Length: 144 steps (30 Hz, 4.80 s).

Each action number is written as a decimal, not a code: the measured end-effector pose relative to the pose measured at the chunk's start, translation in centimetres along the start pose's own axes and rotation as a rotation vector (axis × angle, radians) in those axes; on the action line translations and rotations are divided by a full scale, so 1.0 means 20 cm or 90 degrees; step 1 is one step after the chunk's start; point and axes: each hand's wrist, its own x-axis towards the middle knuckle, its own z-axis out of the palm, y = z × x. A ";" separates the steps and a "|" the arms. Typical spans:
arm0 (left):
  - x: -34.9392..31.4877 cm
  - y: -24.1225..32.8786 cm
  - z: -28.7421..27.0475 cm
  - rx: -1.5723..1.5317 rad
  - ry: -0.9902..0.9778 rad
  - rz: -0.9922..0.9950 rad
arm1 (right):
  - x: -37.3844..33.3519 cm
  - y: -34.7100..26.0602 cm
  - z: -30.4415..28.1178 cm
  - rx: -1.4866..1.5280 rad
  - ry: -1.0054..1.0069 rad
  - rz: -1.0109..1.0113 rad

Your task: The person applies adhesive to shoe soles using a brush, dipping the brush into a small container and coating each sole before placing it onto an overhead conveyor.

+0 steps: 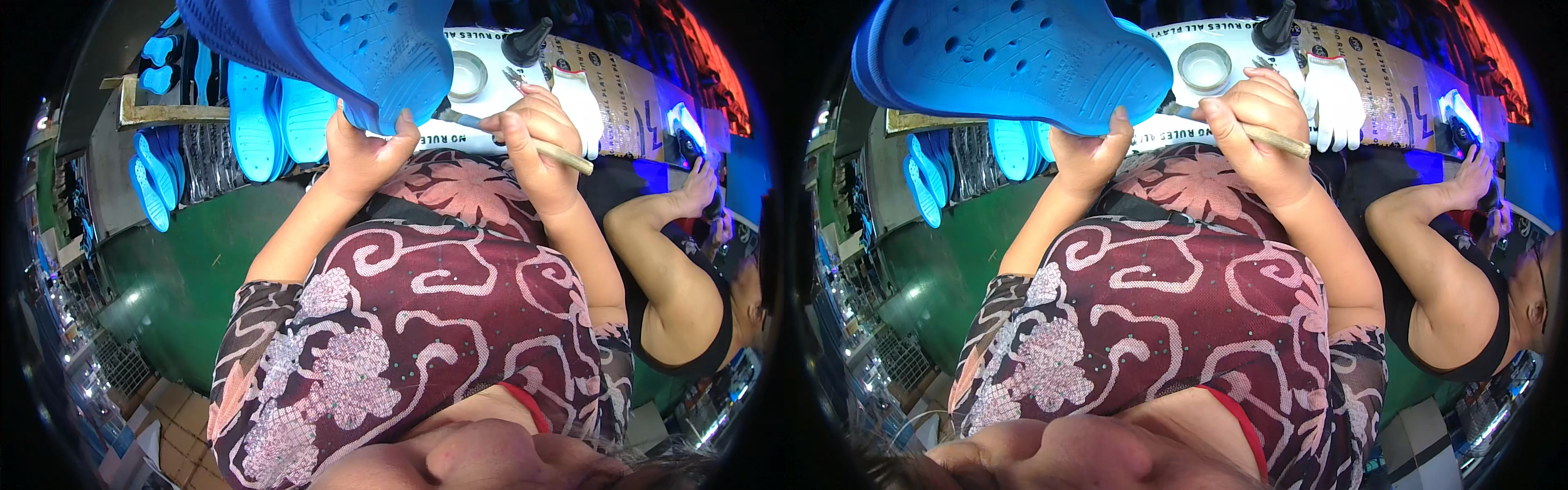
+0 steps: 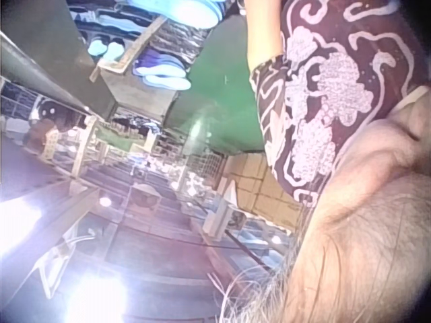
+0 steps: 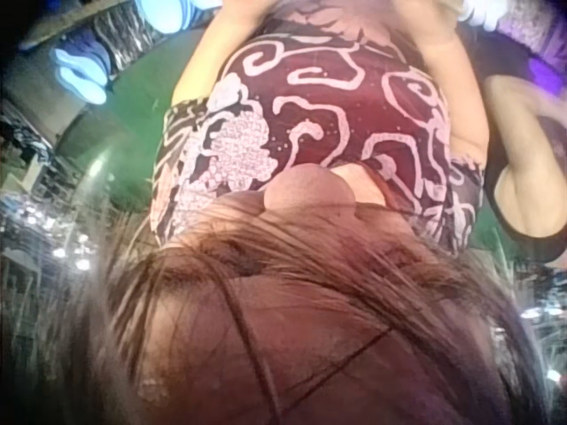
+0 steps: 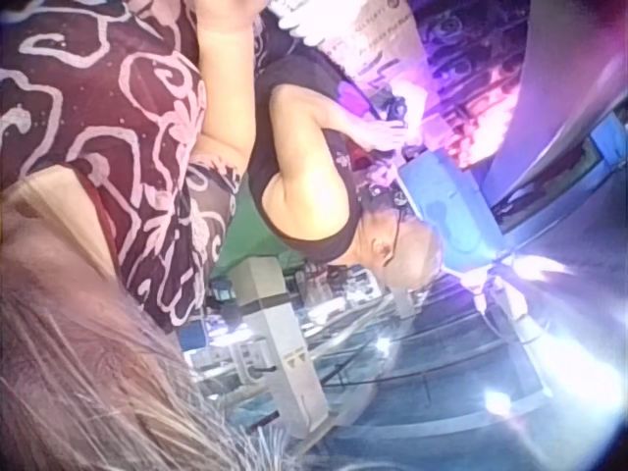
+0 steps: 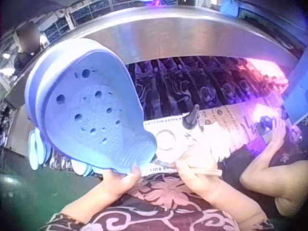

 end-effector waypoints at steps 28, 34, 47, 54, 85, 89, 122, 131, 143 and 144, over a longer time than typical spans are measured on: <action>0.11 0.09 -0.03 -0.033 -0.079 -0.151 | 0.00 0.06 -0.15 -0.019 0.077 0.022; 0.26 0.23 -0.17 -0.245 -0.088 -0.320 | -0.20 0.17 -0.24 0.005 0.120 0.199; 1.03 0.58 0.91 -0.696 -0.733 -0.399 | -0.64 0.30 -0.22 0.083 0.359 0.313; 1.51 0.75 1.76 -0.938 -0.152 -0.397 | -0.71 0.34 -0.27 0.052 0.338 0.312; -0.22 -0.33 -0.85 0.671 -0.276 -0.511 | -0.21 0.15 0.17 0.283 0.106 0.426; -0.23 -0.38 -0.84 0.674 -0.222 -0.352 | -0.21 0.12 0.19 0.252 0.112 0.454; -0.10 0.01 -0.18 -0.154 -0.071 -0.313 | -0.12 -0.07 0.25 -0.025 0.068 -0.068; -0.14 -0.03 -0.16 -0.092 -0.065 -0.170 | -0.15 -0.05 0.20 -0.027 0.073 -0.040; -0.15 -0.08 -0.18 -0.056 -0.077 -0.129 | -0.13 -0.05 0.23 -0.056 0.059 -0.039; -0.15 -0.09 -0.18 -0.060 -0.073 -0.126 | -0.12 -0.05 0.24 -0.048 0.040 -0.069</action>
